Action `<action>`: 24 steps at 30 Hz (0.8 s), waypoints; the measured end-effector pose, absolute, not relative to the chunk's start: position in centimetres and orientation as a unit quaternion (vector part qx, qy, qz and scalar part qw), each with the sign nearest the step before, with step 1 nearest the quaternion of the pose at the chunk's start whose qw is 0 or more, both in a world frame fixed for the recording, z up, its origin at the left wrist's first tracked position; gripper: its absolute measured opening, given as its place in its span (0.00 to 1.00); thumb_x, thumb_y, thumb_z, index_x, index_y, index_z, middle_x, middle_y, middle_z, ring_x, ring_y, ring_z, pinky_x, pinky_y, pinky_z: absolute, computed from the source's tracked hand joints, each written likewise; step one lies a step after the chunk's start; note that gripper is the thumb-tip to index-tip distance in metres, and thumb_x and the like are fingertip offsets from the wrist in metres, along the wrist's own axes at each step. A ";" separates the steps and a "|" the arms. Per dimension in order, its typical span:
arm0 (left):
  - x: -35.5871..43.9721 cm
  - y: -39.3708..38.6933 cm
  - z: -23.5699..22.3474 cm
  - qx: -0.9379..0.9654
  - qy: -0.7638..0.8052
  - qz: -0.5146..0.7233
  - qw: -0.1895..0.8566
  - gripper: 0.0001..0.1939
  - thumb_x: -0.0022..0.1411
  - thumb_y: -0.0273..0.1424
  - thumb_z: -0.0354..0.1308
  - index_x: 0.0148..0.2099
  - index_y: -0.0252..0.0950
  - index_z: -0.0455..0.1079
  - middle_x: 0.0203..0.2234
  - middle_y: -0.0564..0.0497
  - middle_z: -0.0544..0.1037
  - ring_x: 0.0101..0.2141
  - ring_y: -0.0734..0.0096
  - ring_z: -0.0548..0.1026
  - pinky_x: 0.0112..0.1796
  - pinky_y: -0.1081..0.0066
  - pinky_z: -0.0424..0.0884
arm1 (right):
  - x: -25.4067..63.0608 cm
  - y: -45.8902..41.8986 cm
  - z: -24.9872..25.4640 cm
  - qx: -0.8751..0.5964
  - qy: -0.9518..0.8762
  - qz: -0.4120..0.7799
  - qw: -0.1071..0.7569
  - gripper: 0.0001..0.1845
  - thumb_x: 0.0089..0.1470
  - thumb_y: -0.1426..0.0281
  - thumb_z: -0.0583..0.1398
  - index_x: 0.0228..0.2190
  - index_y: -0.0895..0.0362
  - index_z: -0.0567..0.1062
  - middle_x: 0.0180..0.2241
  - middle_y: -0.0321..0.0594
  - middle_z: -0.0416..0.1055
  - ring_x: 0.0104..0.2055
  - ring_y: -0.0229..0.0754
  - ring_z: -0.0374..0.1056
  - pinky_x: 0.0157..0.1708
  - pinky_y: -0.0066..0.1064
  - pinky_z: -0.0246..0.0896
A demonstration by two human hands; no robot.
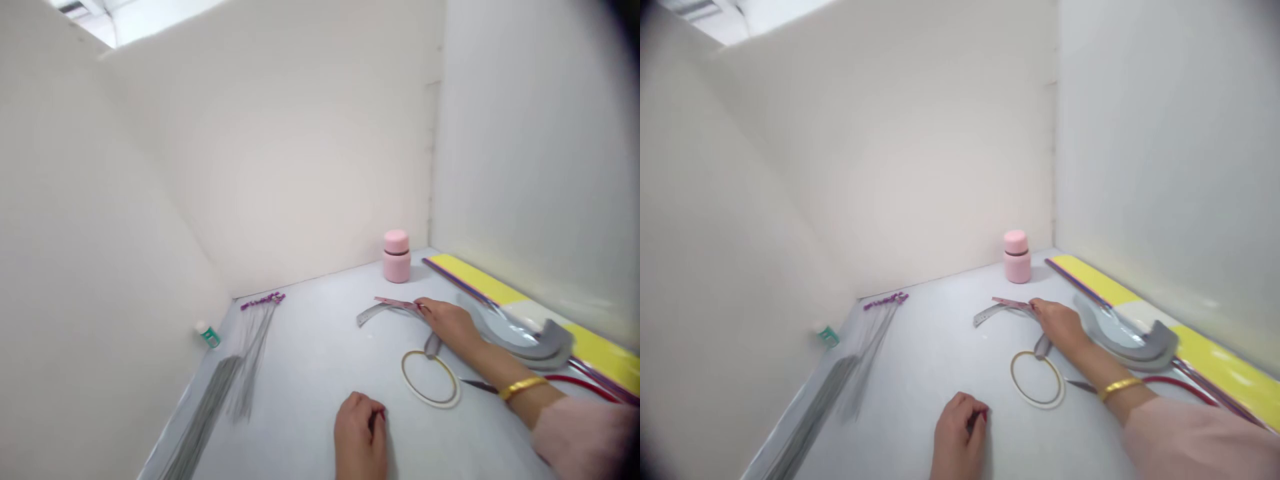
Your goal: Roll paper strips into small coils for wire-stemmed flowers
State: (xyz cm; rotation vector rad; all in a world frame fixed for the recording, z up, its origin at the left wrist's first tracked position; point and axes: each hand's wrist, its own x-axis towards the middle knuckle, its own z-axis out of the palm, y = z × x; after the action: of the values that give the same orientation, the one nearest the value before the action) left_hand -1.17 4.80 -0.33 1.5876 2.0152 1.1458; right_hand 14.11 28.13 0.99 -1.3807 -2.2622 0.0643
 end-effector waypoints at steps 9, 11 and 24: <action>-2.2 5.8 -3.6 0.591 0.658 0.444 0.146 0.10 0.55 0.27 0.47 0.29 0.36 0.69 0.23 0.49 0.70 0.26 0.67 0.69 0.29 0.70 0.63 | 14.1 28.0 1.9 -0.556 -0.807 0.049 0.194 0.11 0.53 0.69 0.53 0.38 0.59 0.69 0.41 0.45 0.68 0.46 0.44 0.61 0.42 0.29 0.55; -2.4 5.8 -3.8 0.593 0.653 0.448 0.147 0.10 0.56 0.28 0.47 0.29 0.36 0.69 0.23 0.49 0.70 0.26 0.67 0.69 0.29 0.71 0.63 | 13.9 28.1 1.9 -0.568 -0.800 0.064 0.184 0.16 0.53 0.67 0.55 0.43 0.61 0.66 0.45 0.47 0.65 0.48 0.46 0.59 0.45 0.34 0.55; -2.2 5.8 -3.4 0.571 0.650 0.477 0.154 0.11 0.56 0.33 0.48 0.28 0.37 0.70 0.23 0.49 0.71 0.25 0.67 0.70 0.30 0.71 0.64 | 12.7 27.7 2.9 -0.547 -0.729 0.377 0.167 0.13 0.56 0.67 0.53 0.42 0.59 0.67 0.42 0.42 0.66 0.39 0.40 0.66 0.37 0.37 0.63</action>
State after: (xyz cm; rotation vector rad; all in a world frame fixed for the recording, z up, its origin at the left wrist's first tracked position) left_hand -2.24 5.75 -3.45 1.6367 1.8638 1.3663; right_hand 12.72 27.72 2.91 -1.5555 -2.0740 1.0722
